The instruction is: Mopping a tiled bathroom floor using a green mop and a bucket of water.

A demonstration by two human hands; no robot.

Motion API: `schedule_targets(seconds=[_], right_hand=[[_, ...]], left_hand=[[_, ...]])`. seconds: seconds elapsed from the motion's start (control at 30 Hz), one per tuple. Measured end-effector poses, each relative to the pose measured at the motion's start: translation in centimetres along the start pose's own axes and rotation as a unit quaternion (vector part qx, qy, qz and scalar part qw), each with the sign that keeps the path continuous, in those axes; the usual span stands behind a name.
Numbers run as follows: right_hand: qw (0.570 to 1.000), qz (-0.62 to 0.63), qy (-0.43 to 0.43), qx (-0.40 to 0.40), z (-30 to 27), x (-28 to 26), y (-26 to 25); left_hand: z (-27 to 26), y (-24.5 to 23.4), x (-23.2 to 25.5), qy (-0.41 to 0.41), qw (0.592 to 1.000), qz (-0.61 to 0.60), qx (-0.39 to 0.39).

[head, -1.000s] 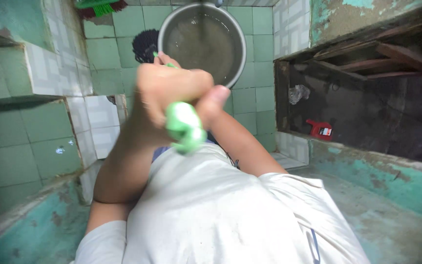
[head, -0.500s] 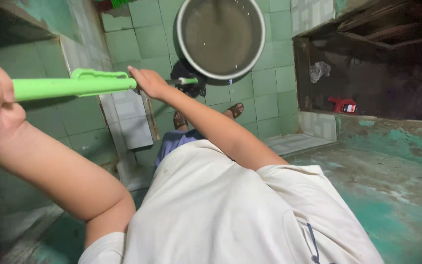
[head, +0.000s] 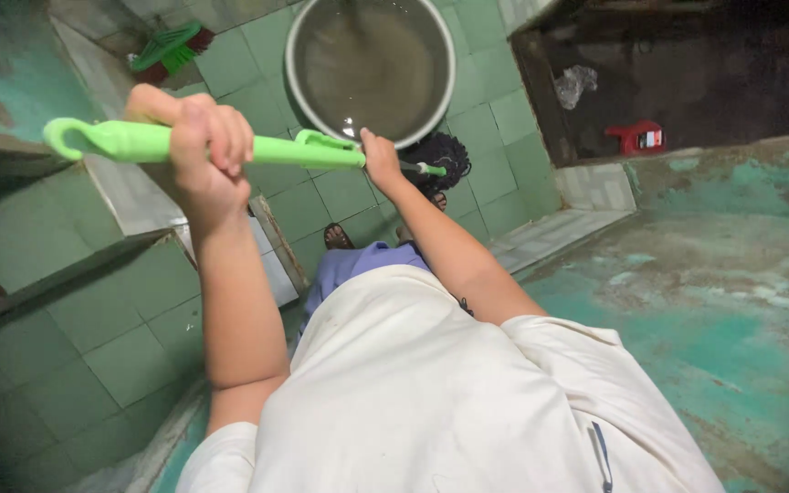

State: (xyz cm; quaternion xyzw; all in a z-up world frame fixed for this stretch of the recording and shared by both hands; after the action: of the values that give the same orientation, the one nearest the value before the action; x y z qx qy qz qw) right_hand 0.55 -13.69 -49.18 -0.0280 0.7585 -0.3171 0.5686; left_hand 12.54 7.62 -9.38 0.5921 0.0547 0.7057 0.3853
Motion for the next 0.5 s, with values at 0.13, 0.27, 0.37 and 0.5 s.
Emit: schedule_targets(seconds=[0.13, 0.27, 0.37, 0.5], right_hand=[[0.963, 0.186, 0.094, 0.168, -0.7, -0.2, -7.3], [0.894, 0.304, 0.064, 0.322, -0.2, 1.3, -12.8], [0.865, 0.311, 0.038, 0.392, 1.0, 2.9, -16.0], [0.823, 0.38, -0.021, 0.423, 3.9, 7.6, -20.0]], left_hand=[[1.9, 8.0, -2.9, -0.038, 0.994, -0.024, -0.098], [4.3, 14.2, -6.8, -0.062, 0.975, -0.054, -0.206], [6.0, 18.5, -9.0, -0.052, 0.968, -0.038, -0.242], [7.5, 25.5, -10.4, 0.053, 0.947, 0.037, -0.313]])
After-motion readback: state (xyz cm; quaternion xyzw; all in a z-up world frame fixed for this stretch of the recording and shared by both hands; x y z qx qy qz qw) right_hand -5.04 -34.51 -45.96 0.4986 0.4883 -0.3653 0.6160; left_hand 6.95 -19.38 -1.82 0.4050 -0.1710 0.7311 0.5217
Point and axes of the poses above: each hand's wrist, its own z-axis towards the middle knuckle, its own y-axis out of the palm, x = y × z, the point moved 2 cm from there along z, towards the middle knuckle, and after that the axes turned 7 degrees about z, right-handed, at the moved point
